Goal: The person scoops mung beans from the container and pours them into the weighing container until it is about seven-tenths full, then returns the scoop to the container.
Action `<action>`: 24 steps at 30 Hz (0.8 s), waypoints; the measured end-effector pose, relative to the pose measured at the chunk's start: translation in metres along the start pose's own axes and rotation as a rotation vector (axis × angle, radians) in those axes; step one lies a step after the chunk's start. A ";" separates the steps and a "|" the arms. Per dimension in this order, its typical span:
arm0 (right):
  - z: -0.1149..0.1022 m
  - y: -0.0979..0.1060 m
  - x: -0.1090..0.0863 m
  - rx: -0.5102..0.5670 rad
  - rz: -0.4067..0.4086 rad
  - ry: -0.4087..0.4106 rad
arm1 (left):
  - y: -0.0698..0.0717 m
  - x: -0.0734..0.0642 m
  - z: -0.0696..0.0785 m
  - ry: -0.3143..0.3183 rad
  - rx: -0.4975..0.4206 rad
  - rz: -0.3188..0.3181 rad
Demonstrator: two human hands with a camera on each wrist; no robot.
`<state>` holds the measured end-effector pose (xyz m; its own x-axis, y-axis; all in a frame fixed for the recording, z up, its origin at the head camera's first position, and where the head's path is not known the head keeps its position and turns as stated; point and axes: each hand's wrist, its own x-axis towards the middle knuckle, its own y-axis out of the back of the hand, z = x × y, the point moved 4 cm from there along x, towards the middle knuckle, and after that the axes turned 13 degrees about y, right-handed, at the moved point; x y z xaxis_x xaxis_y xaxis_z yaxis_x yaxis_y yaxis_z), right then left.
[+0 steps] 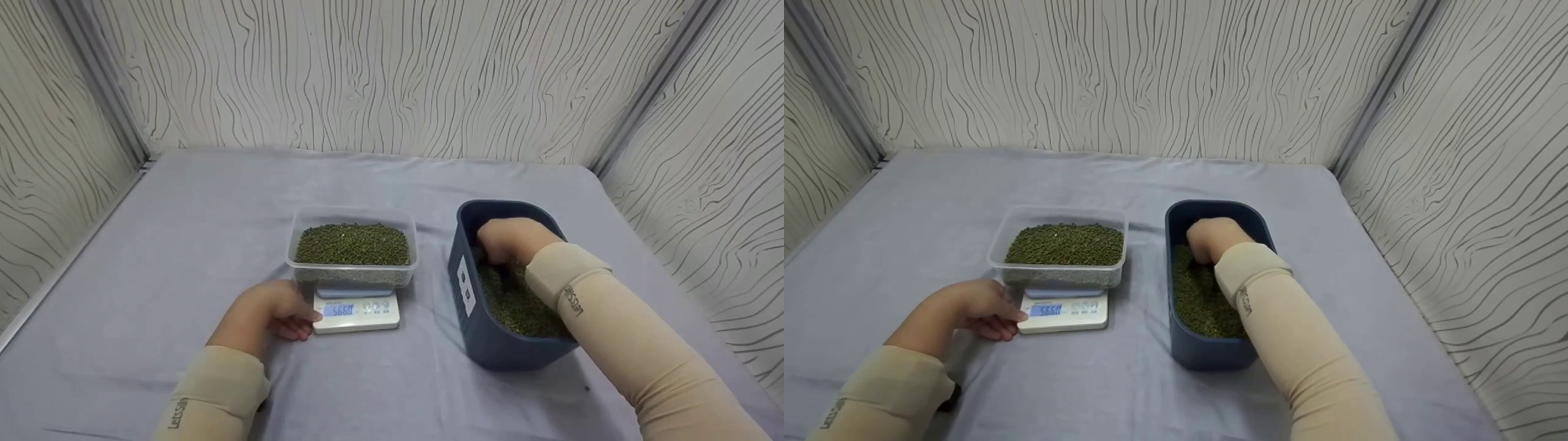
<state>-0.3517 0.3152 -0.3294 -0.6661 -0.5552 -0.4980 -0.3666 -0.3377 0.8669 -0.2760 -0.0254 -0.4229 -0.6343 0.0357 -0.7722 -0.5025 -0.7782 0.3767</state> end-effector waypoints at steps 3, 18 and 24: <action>-0.001 -0.001 0.000 0.018 -0.019 -0.004 | 0.000 0.000 0.000 -0.001 -0.002 -0.001; -0.001 -0.003 -0.011 0.166 -0.090 -0.009 | 0.000 0.000 0.001 0.009 0.008 0.001; 0.000 -0.005 -0.013 0.218 -0.103 0.052 | 0.000 0.000 0.001 0.018 0.013 0.002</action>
<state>-0.3414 0.3240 -0.3274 -0.5859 -0.5667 -0.5793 -0.5662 -0.2252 0.7930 -0.2766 -0.0245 -0.4224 -0.6250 0.0225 -0.7803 -0.5085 -0.7702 0.3850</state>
